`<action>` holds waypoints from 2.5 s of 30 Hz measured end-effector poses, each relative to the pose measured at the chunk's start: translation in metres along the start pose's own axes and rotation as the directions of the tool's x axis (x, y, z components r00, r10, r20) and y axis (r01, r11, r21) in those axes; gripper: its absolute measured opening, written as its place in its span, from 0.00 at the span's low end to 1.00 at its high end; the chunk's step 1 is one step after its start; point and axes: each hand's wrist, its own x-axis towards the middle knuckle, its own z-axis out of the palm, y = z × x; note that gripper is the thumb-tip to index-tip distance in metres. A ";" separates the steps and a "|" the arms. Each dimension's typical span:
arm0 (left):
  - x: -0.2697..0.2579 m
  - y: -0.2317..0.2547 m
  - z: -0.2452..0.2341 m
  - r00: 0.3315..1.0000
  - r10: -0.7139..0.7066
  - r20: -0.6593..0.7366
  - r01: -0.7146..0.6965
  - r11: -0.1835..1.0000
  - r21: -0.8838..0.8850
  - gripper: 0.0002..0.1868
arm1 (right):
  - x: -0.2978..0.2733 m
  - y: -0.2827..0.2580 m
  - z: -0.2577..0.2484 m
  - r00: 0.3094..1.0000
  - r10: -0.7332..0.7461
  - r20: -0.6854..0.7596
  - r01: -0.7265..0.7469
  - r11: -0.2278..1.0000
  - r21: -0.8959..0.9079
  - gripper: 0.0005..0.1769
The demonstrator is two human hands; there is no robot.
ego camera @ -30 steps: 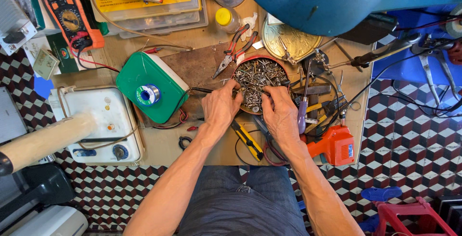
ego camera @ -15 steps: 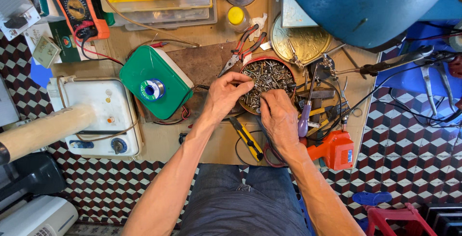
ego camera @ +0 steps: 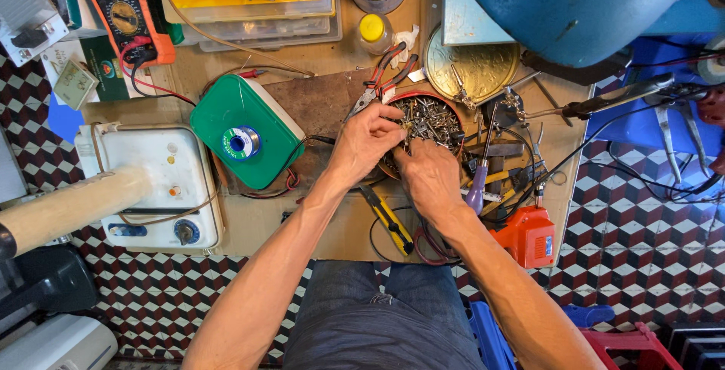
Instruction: The person sorts through a container of small metal parts, selects a component, and uses pliers to strip the insulation from a wire. They then insert the wire into a hole in a handheld electric mixer and test the connection. The person repeats the process with another wire, inserting it into the mixer and testing it.
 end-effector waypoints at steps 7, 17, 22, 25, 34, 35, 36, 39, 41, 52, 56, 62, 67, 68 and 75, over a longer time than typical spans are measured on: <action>-0.016 0.004 0.002 0.998 0.046 -0.032 -0.048 0.997 -0.057 0.17 | -0.003 0.001 -0.023 0.984 0.109 -0.143 -0.091 0.988 0.127 0.07; -0.040 0.008 -0.001 0.999 -0.035 0.030 0.043 0.930 -0.366 0.21 | -0.013 -0.009 -0.036 0.954 0.283 -0.095 -0.243 0.921 0.305 0.09; -0.054 0.010 -0.008 0.989 -0.080 0.122 0.136 0.810 -0.570 0.24 | -0.015 -0.005 -0.023 1.000 -0.014 -0.025 0.019 0.976 0.218 0.07; -0.057 0.010 -0.012 0.986 -0.074 0.149 0.157 0.707 -0.690 0.24 | -0.006 -0.004 -0.008 0.998 -0.056 -0.007 0.056 0.986 0.159 0.08; -0.059 0.006 -0.019 0.983 -0.110 0.146 0.183 0.631 -0.754 0.24 | 0.002 -0.007 -0.010 0.988 0.105 -0.113 -0.077 0.971 0.228 0.08; -0.059 0.006 -0.019 0.983 -0.117 0.144 0.186 0.623 -0.760 0.24 | 0.001 -0.008 -0.013 0.983 0.134 -0.124 -0.096 0.957 0.273 0.10; -0.060 0.006 -0.022 0.983 -0.125 0.138 0.186 0.617 -0.765 0.24 | 0.002 -0.010 -0.014 0.978 0.162 -0.133 -0.112 0.940 0.321 0.11; -0.063 0.005 -0.026 0.982 -0.128 0.142 0.191 0.629 -0.754 0.25 | 0.004 -0.013 -0.018 0.964 0.232 -0.131 -0.169 0.914 0.369 0.07; -0.065 0.005 -0.028 0.983 -0.127 0.132 0.183 0.614 -0.768 0.26 | 0.002 -0.012 -0.022 0.943 0.281 -0.178 -0.194 0.899 0.393 0.06; -0.081 -0.005 -0.046 0.977 -0.204 0.058 0.169 0.585 -0.793 0.28 | -0.014 -0.019 -0.023 0.969 0.214 -0.124 -0.148 0.903 0.403 0.07; -0.083 -0.011 -0.044 0.971 -0.236 0.045 0.178 0.583 -0.793 0.28 | -0.001 -0.018 -0.013 0.991 0.096 -0.095 -0.061 0.947 0.315 0.08; -0.086 -0.016 -0.039 0.964 -0.262 0.042 0.193 0.583 -0.789 0.28 | 0.006 -0.007 -0.022 0.956 0.217 -0.196 -0.154 0.943 0.297 0.06; -0.084 -0.014 -0.034 0.958 -0.285 0.036 0.213 0.621 -0.754 0.28 | 0.002 -0.009 -0.034 0.924 0.310 -0.225 -0.216 0.907 0.362 0.05; -0.083 -0.014 -0.033 0.958 -0.284 0.035 0.214 0.630 -0.746 0.28 | 0.001 -0.009 -0.036 0.920 0.318 -0.230 -0.218 0.901 0.375 0.05; -0.081 -0.016 -0.029 0.954 -0.298 0.038 0.242 0.685 -0.688 0.26 | 0.013 -0.006 -0.037 0.921 0.290 -0.259 -0.184 0.912 0.368 0.06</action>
